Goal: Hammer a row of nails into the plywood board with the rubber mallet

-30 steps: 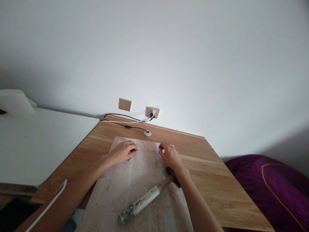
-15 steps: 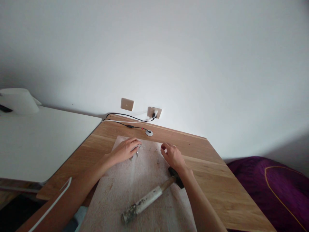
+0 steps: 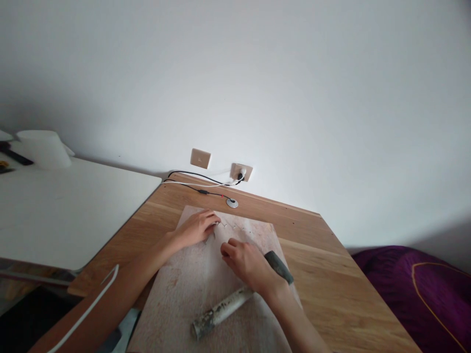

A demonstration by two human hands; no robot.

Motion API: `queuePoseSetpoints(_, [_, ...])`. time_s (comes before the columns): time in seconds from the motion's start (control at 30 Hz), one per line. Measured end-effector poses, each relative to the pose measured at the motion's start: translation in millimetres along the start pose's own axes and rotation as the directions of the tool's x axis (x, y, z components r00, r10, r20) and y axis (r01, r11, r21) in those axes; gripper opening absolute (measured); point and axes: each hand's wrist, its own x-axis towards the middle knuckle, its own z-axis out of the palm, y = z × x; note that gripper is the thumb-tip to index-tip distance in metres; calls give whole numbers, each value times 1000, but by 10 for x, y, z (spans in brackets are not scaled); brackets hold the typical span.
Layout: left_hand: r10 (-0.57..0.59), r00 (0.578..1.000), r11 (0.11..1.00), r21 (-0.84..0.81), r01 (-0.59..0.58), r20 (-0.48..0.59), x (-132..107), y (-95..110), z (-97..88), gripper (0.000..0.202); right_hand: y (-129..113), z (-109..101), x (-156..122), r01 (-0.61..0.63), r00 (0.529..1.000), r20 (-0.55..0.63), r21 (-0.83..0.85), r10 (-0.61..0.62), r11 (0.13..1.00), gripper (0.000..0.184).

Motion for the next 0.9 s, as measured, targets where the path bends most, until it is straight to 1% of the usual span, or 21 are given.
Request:
queuePoseSetpoints(0.1, [12,1000,1000,-19,-12,11,-6,-1,-20,32,-101,-5,-1,46,998,55,-28,-44,999,16])
queuePoseSetpoints(0.2, [6,1000,1000,-25,-6,14,-9,2,-37,35,-128,-40,-2,38,995,95,-15,-37,999,17])
queuePoseSetpoints(0.3, [-9,1000,1000,-28,9,10,-11,-7,-29,35,-97,-51,4,32,995,91,44,-36,999,15])
queuePoseSetpoints(0.4, [-47,999,998,-37,47,-8,-11,-29,10,33,-7,-65,63,41,997,54,112,-48,993,16])
queuePoseSetpoints(0.47, [-84,996,996,-37,83,-31,-9,-44,38,35,73,-97,159,16,1000,13,131,-18,991,16])
queuePoseSetpoints(0.53, [-105,993,994,-35,103,-49,-5,-53,55,38,148,-139,300,-44,998,-32,113,48,993,18])
queuePoseSetpoints(0.63, [-97,994,995,-34,95,-54,-1,-56,55,42,216,-173,545,-140,986,-84,59,145,988,22])
queuePoseSetpoints(0.77, [-86,995,996,-39,84,-44,1,-59,45,41,202,-120,793,-208,974,-88,-14,206,978,19])
queuePoseSetpoints(0.9, [-100,995,995,-24,100,-20,1,-76,58,38,152,-38,910,-227,973,-66,-77,222,971,21])
